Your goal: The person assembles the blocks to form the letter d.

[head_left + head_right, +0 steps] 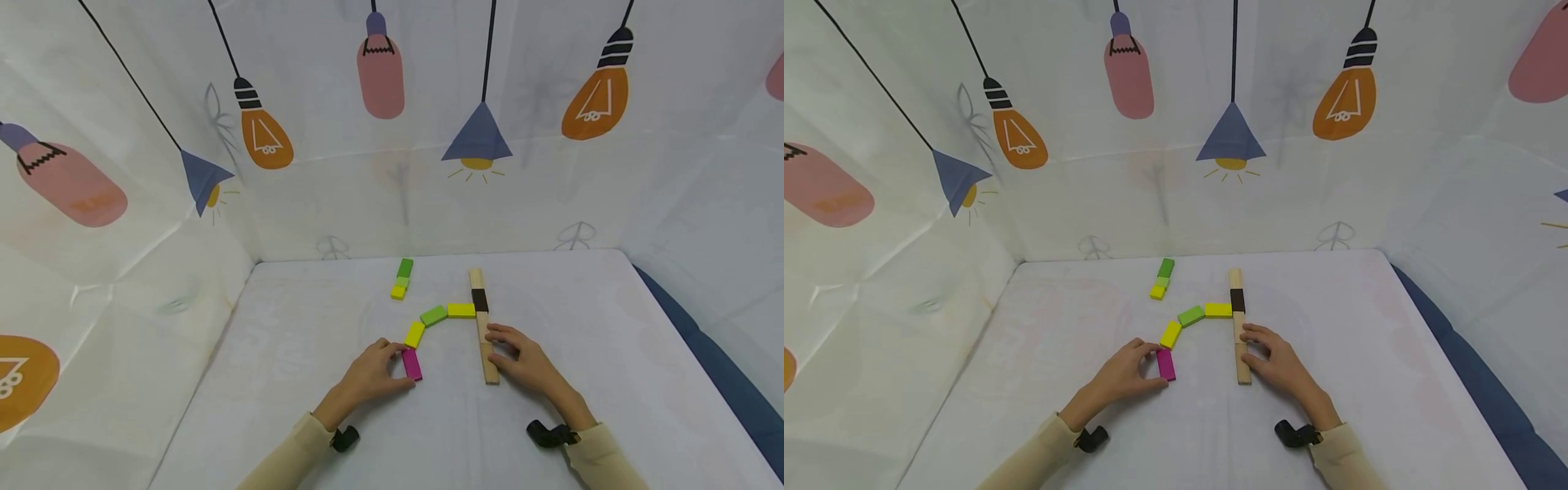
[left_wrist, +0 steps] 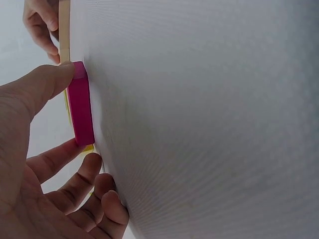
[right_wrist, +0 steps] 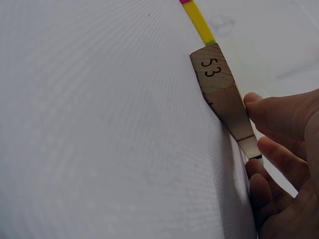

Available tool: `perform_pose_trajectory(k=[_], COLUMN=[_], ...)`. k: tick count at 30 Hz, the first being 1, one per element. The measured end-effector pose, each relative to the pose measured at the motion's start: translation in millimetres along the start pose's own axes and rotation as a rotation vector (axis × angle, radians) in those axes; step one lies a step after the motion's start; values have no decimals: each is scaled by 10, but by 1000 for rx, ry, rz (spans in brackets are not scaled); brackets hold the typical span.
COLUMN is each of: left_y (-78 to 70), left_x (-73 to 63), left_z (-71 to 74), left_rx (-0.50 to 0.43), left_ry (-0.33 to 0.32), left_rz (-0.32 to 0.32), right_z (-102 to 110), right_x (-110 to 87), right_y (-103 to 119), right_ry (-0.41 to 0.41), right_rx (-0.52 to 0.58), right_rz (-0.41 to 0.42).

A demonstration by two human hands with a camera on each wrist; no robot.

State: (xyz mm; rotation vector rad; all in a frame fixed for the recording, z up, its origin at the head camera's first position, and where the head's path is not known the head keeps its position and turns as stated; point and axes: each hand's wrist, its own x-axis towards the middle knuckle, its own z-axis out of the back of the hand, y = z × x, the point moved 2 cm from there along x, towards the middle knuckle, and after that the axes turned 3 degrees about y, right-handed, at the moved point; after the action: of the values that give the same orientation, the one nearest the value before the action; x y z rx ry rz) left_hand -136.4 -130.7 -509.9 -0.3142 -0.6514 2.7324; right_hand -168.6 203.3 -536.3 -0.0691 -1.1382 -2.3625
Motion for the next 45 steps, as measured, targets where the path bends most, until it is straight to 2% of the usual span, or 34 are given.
perform_pose_trajectory(k=[6,12,23,45], left_y=[11,25,26,22], left_x=[16,29,34,37], left_z=[14,12,26,25], left_rx=[-3,1,-4,-1], left_ry=[19,37,45,51], left_rz=[0,9,1,18], right_z=[-4,-10,-6,2], right_x=[-1,-4,4,-13], right_y=[-18,-38,-41,12], right_ry=[15,12,26,15], right_rx=[-5,-14,-11,-18], right_rz=[-31,-26,-45,-33])
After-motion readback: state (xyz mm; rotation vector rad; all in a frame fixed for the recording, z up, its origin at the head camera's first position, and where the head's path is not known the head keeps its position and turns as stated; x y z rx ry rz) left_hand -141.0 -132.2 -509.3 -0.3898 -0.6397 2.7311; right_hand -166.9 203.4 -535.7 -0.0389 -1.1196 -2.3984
